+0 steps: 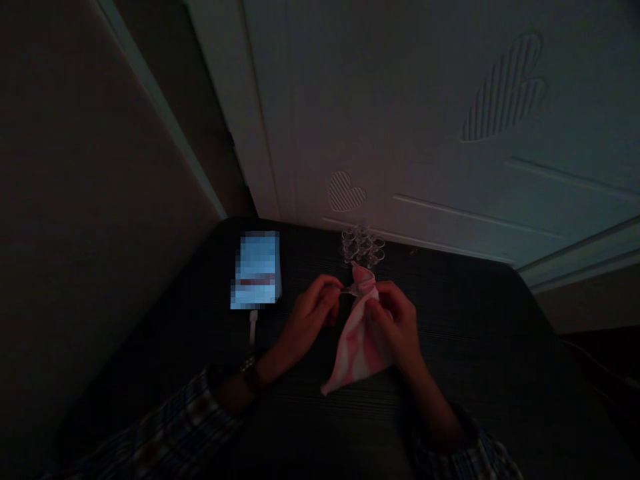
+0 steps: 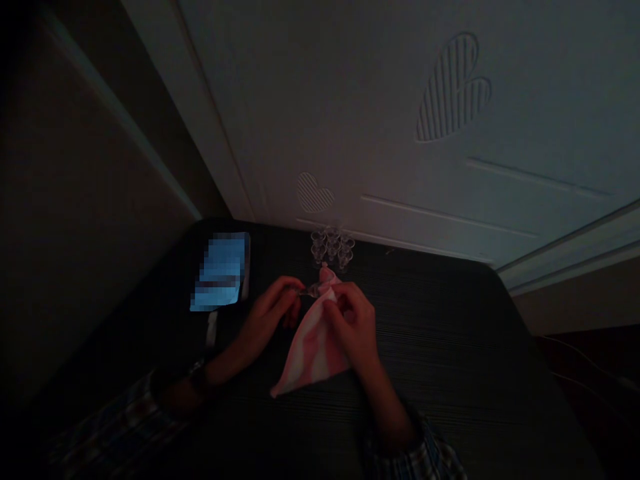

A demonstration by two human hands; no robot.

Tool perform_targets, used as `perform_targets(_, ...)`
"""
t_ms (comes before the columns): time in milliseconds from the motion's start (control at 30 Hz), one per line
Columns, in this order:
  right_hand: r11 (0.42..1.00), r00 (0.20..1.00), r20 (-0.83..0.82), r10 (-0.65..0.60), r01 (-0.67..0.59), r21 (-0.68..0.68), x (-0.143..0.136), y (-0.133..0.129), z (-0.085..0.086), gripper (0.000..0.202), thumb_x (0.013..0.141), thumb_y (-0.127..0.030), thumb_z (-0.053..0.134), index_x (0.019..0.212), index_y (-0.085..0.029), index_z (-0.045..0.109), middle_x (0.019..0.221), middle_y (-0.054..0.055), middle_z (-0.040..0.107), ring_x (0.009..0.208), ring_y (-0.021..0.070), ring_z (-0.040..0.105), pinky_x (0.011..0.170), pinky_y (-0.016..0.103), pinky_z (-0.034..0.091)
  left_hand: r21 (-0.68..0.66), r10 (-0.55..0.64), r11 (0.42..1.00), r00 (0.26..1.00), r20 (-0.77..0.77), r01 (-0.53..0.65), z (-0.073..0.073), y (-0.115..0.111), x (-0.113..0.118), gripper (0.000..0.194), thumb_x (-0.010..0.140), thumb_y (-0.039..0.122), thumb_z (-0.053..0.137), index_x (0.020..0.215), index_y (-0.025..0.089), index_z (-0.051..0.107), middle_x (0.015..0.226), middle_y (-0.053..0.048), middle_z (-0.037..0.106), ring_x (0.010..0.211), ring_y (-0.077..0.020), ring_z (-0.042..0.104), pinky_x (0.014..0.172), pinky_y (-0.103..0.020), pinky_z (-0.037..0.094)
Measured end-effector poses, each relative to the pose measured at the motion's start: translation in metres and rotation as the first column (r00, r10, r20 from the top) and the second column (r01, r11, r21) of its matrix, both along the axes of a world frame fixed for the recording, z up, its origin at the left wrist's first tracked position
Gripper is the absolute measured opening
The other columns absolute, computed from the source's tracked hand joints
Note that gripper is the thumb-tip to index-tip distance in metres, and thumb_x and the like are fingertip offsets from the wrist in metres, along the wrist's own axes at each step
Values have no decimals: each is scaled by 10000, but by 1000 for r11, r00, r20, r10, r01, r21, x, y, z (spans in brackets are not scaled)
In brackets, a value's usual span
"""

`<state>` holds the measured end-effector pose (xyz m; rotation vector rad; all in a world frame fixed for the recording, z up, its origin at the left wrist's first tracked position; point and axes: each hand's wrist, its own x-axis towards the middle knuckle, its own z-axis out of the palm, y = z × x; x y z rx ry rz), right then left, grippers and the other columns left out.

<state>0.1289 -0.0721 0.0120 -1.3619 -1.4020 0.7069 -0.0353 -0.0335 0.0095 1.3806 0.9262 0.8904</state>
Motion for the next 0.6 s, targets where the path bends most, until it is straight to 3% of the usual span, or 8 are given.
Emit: perform_targets(600,1000,1000,-4,13,-13,-14,1,-1,-3,98,812,-270,529,880,-208,563,806,7,566,703,140,521,631,249,404,2,-14,1000,1000,-9,14,0,1,-1,237,861,401,404,941,192,481,577,59,472,499,-84,464,461,-192,349)
